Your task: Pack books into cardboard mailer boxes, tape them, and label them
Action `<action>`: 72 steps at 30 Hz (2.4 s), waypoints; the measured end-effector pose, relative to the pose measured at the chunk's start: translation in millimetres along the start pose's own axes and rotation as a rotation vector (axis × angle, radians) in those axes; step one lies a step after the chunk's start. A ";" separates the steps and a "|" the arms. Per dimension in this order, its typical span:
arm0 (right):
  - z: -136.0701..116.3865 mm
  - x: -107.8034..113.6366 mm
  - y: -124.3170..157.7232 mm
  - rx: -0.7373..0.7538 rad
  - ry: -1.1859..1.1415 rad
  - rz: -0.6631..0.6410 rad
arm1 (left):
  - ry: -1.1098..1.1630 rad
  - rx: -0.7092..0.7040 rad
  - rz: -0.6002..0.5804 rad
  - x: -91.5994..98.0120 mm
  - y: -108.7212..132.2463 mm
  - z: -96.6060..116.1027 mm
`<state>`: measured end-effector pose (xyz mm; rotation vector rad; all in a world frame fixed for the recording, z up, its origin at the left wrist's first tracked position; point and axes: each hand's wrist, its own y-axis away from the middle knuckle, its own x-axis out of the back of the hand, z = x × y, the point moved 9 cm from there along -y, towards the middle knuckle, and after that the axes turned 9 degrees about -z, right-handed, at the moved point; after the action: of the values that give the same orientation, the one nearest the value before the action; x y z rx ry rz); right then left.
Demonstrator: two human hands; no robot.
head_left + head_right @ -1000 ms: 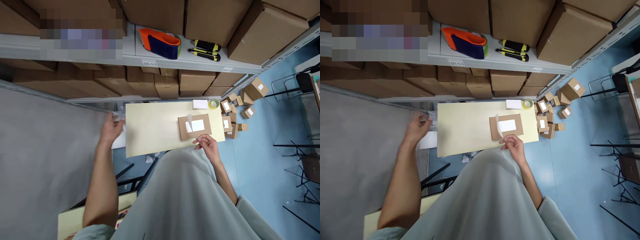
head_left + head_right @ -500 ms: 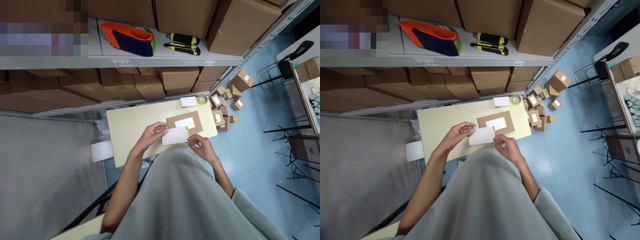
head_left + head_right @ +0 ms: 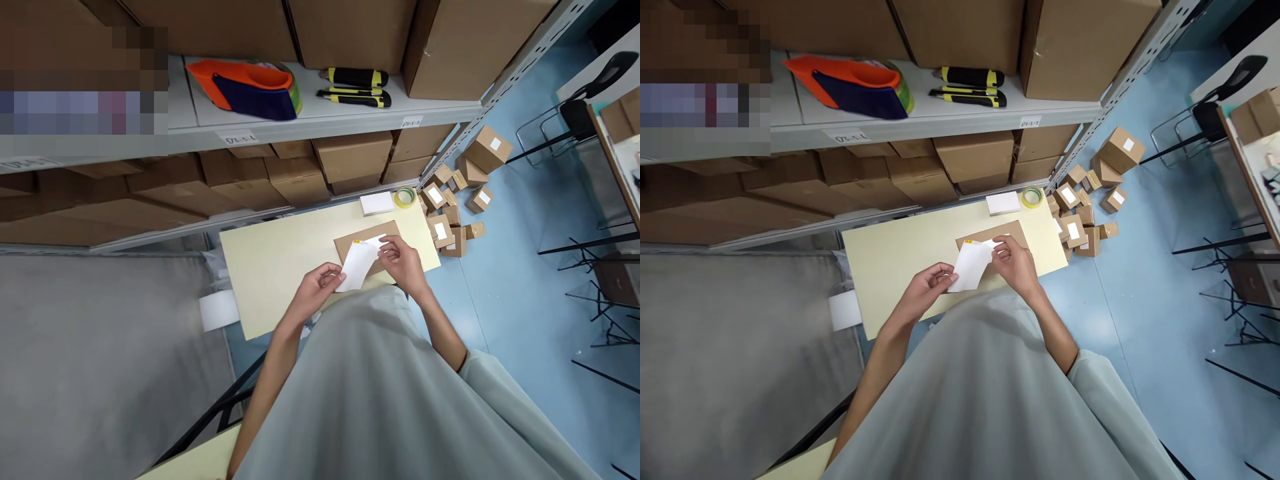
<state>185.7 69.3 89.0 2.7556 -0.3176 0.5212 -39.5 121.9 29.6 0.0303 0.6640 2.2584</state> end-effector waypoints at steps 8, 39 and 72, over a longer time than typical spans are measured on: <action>6.1 -0.6 -9.0 -0.027 -0.109 0.078 | 0.103 -0.049 0.087 -3.3 6.5 -12.9; 3.4 33.8 -13.0 0.012 -0.091 0.053 | 0.081 0.055 0.067 -20.6 -15.2 -31.5; 3.5 34.9 -0.2 0.035 0.001 0.117 | 0.085 -0.035 0.250 -8.6 12.0 -15.3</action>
<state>218.6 62.9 99.3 2.7824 -0.4764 0.5624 -44.9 102.2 23.6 -0.0007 0.6976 2.5231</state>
